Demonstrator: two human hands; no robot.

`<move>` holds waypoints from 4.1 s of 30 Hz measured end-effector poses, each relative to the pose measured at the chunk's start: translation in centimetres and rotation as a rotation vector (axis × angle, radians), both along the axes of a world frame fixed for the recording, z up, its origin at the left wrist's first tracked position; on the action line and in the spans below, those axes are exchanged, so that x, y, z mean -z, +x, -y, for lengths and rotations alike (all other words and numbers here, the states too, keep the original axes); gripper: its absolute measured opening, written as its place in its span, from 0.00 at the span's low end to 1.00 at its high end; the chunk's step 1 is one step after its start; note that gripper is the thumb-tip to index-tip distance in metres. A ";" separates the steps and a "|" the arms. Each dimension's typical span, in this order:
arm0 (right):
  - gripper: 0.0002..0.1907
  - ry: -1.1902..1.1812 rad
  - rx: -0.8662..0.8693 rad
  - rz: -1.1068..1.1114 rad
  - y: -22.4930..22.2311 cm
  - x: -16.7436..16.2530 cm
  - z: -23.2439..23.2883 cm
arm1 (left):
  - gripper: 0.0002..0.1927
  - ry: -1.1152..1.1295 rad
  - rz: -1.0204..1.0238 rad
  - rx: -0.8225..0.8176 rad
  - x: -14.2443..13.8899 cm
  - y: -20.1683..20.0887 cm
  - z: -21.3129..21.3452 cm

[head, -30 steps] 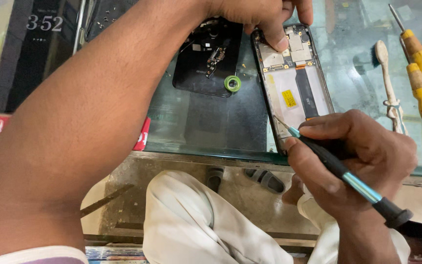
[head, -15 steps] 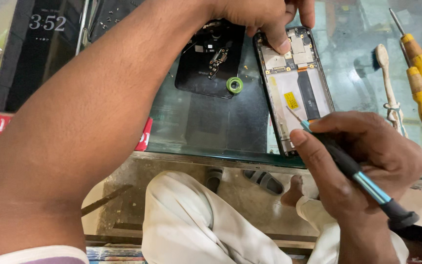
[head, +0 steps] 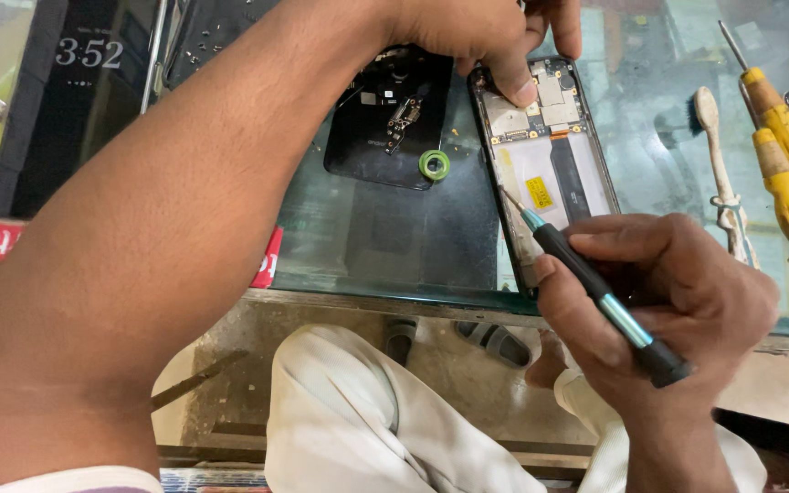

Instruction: The person works on a disassembled smartphone, using a screwdriver to remove screws and a toothbrush to clean internal components. The person handles the phone and tools on a glass workbench.

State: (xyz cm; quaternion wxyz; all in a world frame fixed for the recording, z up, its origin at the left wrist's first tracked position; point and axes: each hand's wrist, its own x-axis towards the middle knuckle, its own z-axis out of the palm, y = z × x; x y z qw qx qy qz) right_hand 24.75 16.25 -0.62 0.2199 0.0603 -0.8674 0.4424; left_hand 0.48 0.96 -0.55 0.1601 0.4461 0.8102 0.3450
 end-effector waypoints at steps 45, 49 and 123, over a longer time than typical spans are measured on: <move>0.09 0.028 0.001 -0.061 0.3 1.0 -1.4 | 0.23 -0.023 -0.013 -0.016 0.0 0.0 -0.1; 0.10 -0.046 -0.038 0.005 0.3 0.2 -1.0 | 0.22 -0.038 -0.046 -0.035 -0.2 0.3 -0.1; 0.09 0.161 0.053 -0.068 -0.1 0.0 0.0 | 0.26 -0.036 -0.018 0.031 0.6 -0.6 -0.3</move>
